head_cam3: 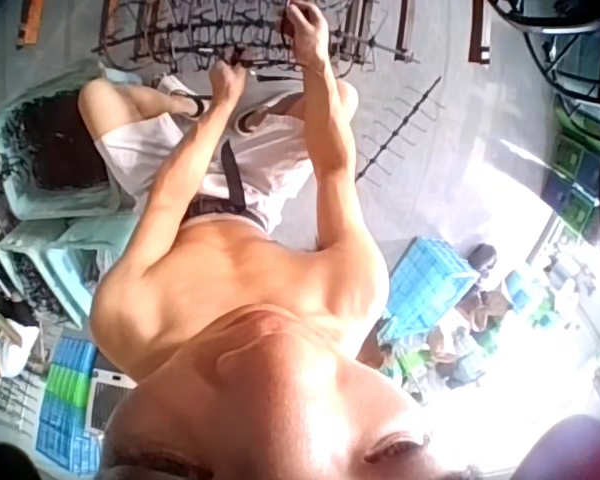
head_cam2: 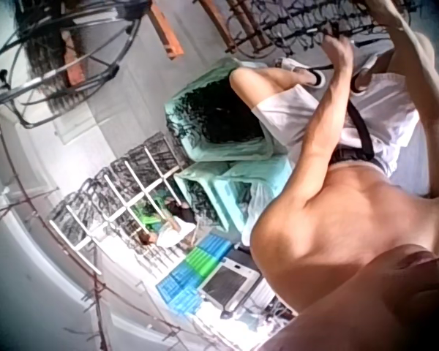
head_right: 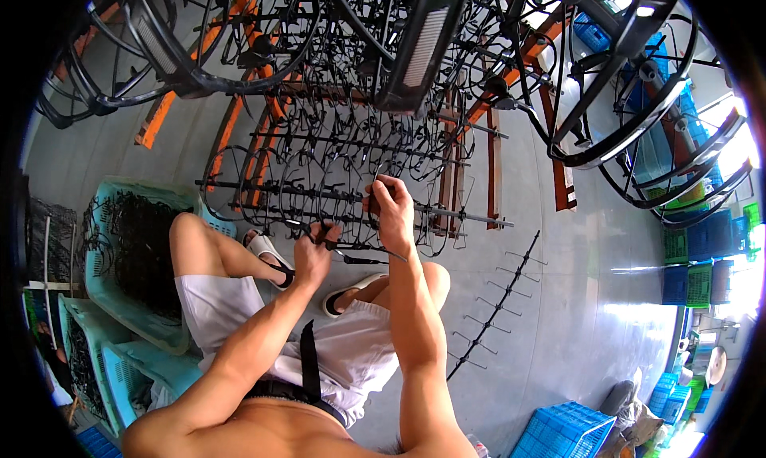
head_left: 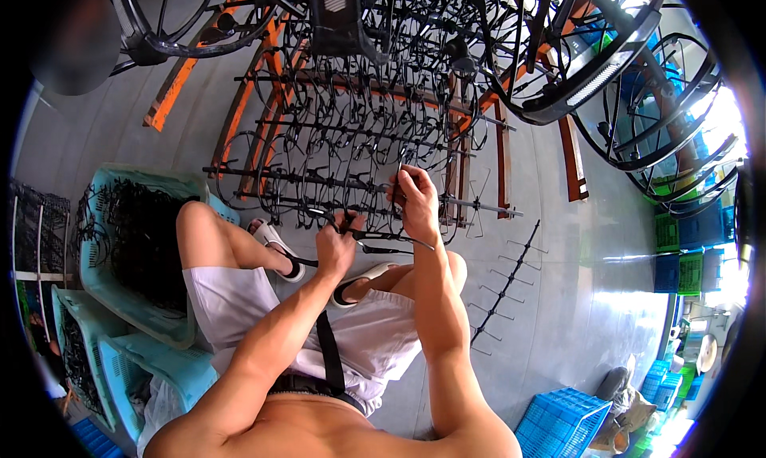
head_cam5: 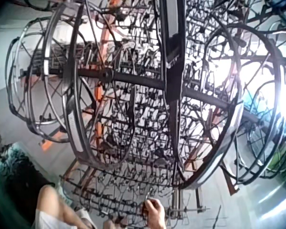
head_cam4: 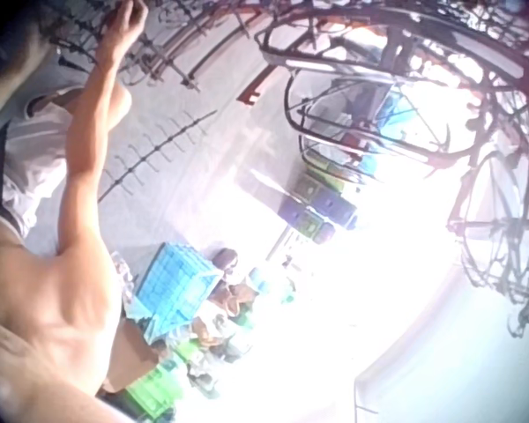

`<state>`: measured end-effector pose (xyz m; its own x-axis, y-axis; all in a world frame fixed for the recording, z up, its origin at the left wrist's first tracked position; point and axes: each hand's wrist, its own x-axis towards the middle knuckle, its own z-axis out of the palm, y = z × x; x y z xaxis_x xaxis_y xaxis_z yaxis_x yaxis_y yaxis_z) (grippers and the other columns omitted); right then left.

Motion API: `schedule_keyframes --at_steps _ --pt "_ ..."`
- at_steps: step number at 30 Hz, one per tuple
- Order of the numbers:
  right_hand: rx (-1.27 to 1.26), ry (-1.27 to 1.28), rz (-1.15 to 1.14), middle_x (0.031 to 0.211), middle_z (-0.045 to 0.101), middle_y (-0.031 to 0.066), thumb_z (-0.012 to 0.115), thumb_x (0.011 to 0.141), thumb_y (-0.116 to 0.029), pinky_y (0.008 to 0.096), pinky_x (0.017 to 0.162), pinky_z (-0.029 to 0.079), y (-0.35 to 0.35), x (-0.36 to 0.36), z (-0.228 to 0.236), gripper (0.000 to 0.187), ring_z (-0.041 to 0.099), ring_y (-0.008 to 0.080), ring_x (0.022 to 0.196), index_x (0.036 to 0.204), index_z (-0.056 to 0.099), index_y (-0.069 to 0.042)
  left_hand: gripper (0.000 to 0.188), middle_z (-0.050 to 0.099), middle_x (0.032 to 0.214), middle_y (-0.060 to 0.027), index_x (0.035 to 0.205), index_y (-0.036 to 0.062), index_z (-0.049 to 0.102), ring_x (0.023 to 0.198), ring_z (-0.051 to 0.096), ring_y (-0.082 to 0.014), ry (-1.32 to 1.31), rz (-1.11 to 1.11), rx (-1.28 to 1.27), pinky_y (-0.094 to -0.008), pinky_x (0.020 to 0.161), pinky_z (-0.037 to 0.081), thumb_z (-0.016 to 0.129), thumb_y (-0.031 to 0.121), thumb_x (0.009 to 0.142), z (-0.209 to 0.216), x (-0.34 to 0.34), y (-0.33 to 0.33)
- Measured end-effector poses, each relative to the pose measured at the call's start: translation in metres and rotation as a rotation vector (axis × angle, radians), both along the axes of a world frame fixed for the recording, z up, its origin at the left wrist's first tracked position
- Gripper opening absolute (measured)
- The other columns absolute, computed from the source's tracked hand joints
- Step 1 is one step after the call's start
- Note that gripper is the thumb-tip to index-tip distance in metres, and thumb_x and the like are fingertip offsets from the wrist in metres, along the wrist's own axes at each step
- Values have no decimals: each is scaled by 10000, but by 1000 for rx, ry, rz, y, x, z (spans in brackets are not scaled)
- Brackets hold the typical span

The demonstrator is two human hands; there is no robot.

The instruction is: The person sits on the floor and repeatedly picks up black wire pieces from a basket, then threads and twists them onto a metal rack frame. The person continues this repetitive assembly process, handling one wire at a time and securing it to the rack.

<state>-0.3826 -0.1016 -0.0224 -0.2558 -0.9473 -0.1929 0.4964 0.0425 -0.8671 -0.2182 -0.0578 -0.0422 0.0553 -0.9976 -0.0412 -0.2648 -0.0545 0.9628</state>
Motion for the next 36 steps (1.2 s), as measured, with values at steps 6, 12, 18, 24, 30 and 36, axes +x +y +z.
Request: schedule_keyframes --at_steps 6,12,18,24,30,36 --pt "-6 17 0 862 613 85 573 918 -133 262 598 506 -3 0 -2 211 586 131 668 1065 539 14 262 619 669 -76 882 4 626 598 550 -139 31 -8 -19 -275 585 444 660 262 849 -2 -1 1" --pt "-14 83 -21 848 617 84 570 916 -108 255 591 497 5 4 4 183 585 127 659 1045 545 20 254 621 637 -77 866 19 631 559 569 -170 6 18 -9 -286 565 448 654 272 853 1 -1 -1" --pt "96 141 64 779 615 87 576 909 -92 247 592 503 16 -3 20 146 584 130 640 940 543 47 243 628 676 -54 880 8 629 609 612 -124 83 -4 86 -263 570 455 613 251 886 5 -6 -2" --pt "134 180 116 784 617 104 589 903 -126 270 610 528 23 -10 32 181 610 154 654 915 534 46 244 620 664 -39 890 18 615 621 609 -110 91 -5 67 -254 575 453 584 258 911 6 -8 -3" --pt "173 186 106 784 619 114 592 900 -128 278 609 536 26 -11 39 191 617 158 658 908 533 53 241 632 693 -62 901 9 618 630 608 -135 177 -4 53 -271 598 465 575 246 916 1 -9 1" --pt "191 221 111 797 630 124 579 905 -132 288 612 548 18 -12 45 214 627 163 672 956 543 72 270 644 713 -83 904 4 638 627 584 -164 150 1 -10 -288 597 452 577 266 907 -4 -8 -6"
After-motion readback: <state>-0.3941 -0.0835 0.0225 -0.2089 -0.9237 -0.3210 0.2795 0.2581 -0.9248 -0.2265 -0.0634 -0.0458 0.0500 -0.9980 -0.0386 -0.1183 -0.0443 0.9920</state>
